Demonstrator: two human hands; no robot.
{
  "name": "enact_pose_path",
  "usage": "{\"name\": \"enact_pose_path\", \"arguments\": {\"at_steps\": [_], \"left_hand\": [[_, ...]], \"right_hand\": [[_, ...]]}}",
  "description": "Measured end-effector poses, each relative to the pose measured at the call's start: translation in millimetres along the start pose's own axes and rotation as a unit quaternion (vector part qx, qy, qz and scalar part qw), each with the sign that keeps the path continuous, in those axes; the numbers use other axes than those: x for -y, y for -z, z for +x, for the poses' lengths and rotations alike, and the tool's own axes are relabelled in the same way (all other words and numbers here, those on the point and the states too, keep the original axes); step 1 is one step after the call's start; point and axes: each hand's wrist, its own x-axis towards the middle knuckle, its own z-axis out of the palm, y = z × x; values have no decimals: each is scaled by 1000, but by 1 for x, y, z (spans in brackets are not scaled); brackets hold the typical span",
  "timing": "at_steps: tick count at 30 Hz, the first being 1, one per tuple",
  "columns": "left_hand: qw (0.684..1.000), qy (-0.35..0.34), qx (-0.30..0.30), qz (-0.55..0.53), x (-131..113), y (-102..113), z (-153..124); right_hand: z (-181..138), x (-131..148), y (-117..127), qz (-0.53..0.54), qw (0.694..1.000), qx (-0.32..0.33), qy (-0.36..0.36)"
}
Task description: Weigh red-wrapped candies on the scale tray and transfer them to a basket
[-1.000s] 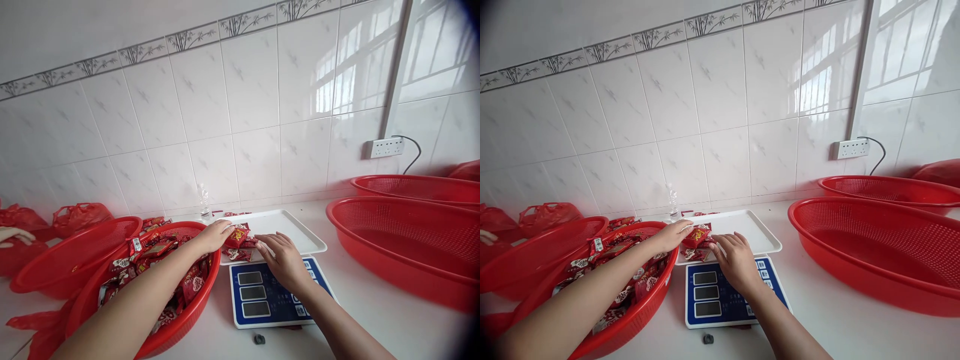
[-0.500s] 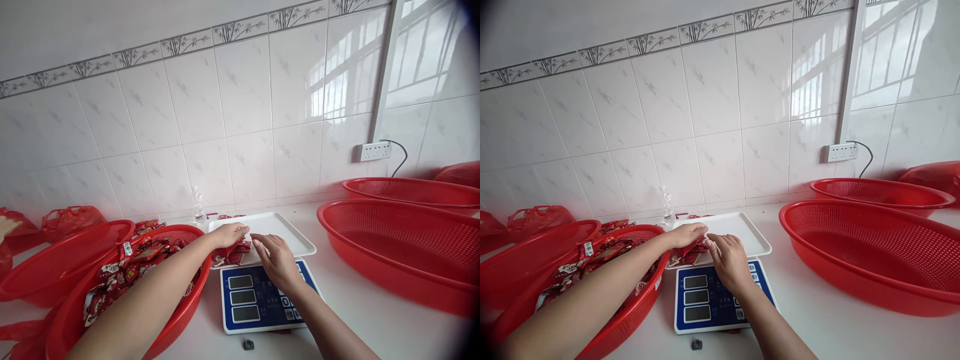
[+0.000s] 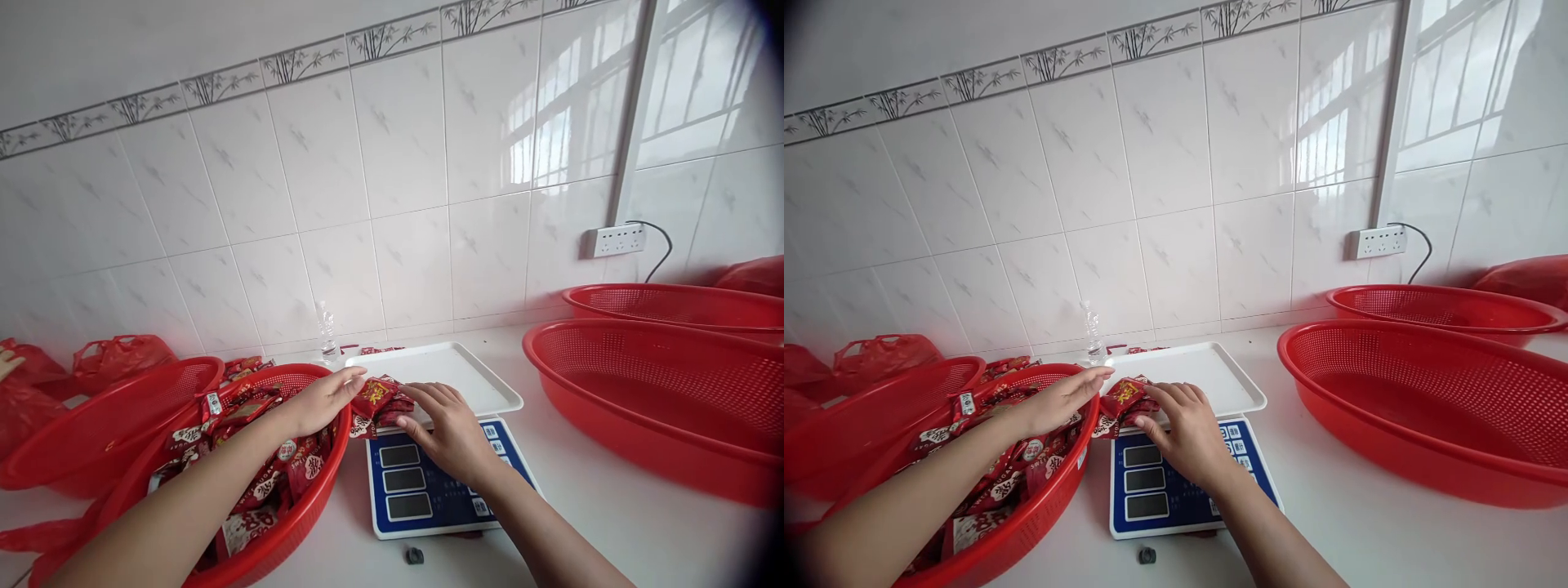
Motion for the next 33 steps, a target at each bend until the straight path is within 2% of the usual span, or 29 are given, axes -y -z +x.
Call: {"name": "enact_pose_path", "arguments": {"at_steps": [4,6,8,13,15,17,20,22,25,28,31,33], "left_hand": [[994,48,70,64,4,11,-28],[991,49,95,77,7,12,-34],[993,34,83,83,13,10,-34],[995,-7,-1,97,29,8,-28],[996,-11,-10,93,33,10,-28],[996,-10,-7,86,34,12,-29],[997,-15,-4,75,30,13,-32],[997,-25,-6,68,26,13,-32],[997,-48,-24,50,24,13,-31],[996,-60,-51,32,29,14,-30],[995,-59,-77,22,34,16,-29],[995,-48,-82,20,36,19,-30]], "right_hand": [[-2,19,-7,-19,997,10,72],[-1,28,-15,-27,995,8,91],[1,35,-23,-34,994,-2,100],[5,35,-32,-34,991,-31,128],[5,29,-27,-34,993,-31,105],[4,22,-17,-37,998,-18,47],[5,17,0,-8,997,25,-71],[9,19,9,35,990,73,-115],[21,28,9,64,973,188,-116],[38,32,-5,19,948,291,-129],[52,29,-20,-20,928,343,-141],[57,25,-26,-33,931,340,-127]]}}
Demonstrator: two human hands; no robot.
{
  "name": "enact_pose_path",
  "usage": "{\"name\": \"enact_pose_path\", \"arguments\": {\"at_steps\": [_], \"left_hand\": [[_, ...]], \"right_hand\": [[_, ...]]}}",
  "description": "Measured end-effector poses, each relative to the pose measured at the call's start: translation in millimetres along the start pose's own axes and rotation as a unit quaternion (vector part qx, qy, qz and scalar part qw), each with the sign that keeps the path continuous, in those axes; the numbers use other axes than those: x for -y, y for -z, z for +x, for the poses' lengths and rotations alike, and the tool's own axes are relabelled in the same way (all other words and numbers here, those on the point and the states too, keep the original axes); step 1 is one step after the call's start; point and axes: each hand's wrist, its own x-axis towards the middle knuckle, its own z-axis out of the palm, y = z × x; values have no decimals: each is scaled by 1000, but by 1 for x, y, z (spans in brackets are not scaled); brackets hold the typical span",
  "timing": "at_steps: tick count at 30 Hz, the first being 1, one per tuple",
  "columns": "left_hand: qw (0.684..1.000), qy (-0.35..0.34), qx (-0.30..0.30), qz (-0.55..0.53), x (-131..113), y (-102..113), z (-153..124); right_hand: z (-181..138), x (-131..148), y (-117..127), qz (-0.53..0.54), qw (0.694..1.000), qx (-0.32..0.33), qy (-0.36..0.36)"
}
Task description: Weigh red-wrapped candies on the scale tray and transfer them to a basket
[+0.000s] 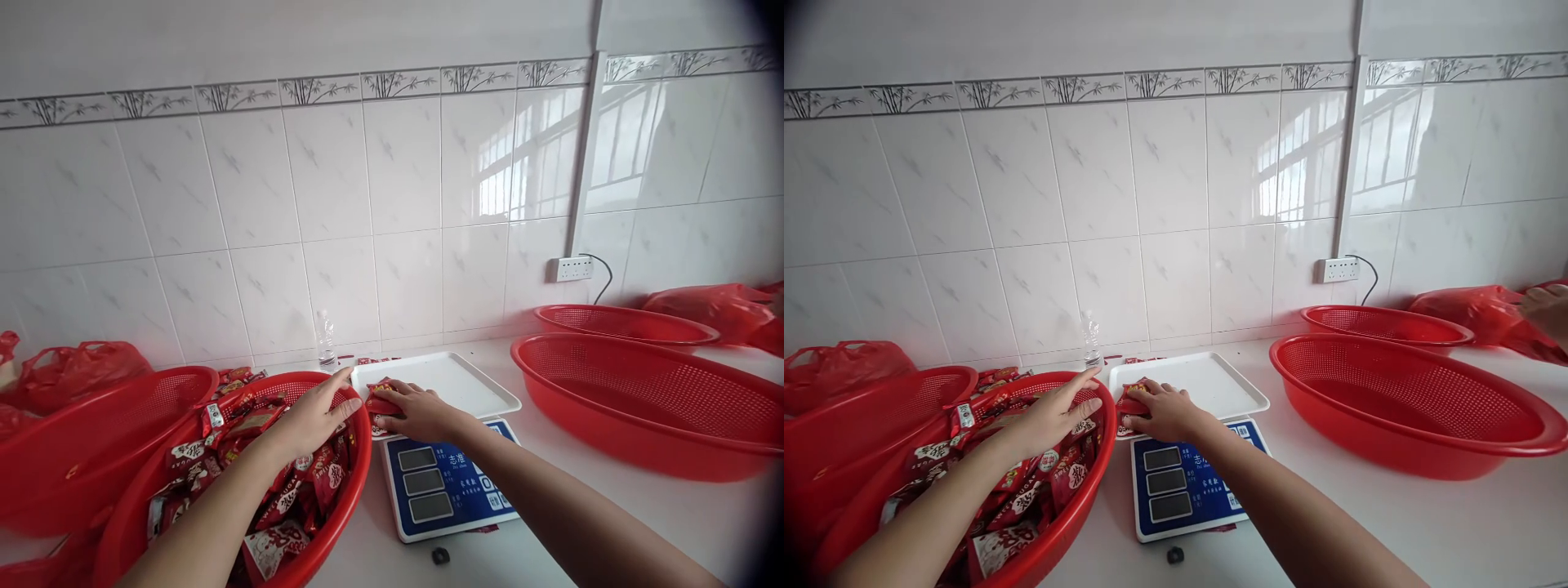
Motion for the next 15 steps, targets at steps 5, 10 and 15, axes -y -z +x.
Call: {"name": "enact_pose_path", "arguments": {"at_steps": [5,10,15], "left_hand": [[1000,16,10,-21,-2,5,-1],[1000,22,2,-20,0,7,0],[999,31,-26,-30,5,10,2]], "right_hand": [[6,-12,-3,-14,994,-100,48],[14,-17,-3,41,987,-152,22],[24,-26,6,100,972,-208,-45]]}}
